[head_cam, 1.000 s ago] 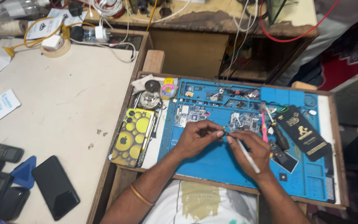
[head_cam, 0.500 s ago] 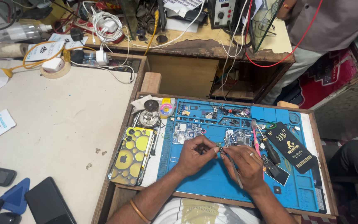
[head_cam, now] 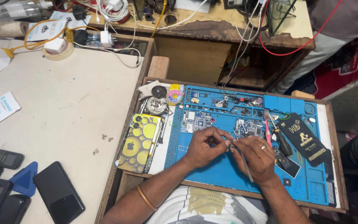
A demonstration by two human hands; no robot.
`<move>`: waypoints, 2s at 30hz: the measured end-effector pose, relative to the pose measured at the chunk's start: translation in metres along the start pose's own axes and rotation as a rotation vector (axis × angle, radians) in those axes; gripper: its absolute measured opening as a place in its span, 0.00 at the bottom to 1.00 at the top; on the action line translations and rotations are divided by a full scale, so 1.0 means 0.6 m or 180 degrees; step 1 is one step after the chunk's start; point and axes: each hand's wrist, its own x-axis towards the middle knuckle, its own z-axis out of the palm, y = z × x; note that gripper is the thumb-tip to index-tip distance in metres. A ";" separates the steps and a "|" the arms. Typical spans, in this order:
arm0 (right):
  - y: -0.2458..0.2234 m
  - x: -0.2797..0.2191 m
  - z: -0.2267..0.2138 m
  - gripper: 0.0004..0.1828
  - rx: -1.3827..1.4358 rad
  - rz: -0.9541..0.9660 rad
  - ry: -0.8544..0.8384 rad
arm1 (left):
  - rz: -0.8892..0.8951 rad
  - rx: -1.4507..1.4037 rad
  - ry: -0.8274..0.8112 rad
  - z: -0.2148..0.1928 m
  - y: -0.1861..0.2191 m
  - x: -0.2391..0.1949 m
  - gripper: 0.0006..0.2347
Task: The person uses a small metal tool to scrape and clean a small circuit board component, then places it on a blue work mat. They continue to scrape and clean other small electronic parts and a larger circuit board with the same tool.
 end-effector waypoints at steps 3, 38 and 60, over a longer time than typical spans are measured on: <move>0.000 -0.003 -0.001 0.16 -0.0126 -0.0033 0.0030 | -0.0156 -0.0547 -0.0069 0.001 -0.008 0.001 0.07; 0.019 -0.039 -0.001 0.12 0.0319 0.0701 0.0087 | -0.0733 -0.0549 -0.0080 0.001 -0.016 -0.002 0.10; 0.028 -0.067 0.003 0.11 0.0520 0.1042 0.0007 | -0.0758 -0.0610 -0.0334 -0.002 -0.009 -0.002 0.17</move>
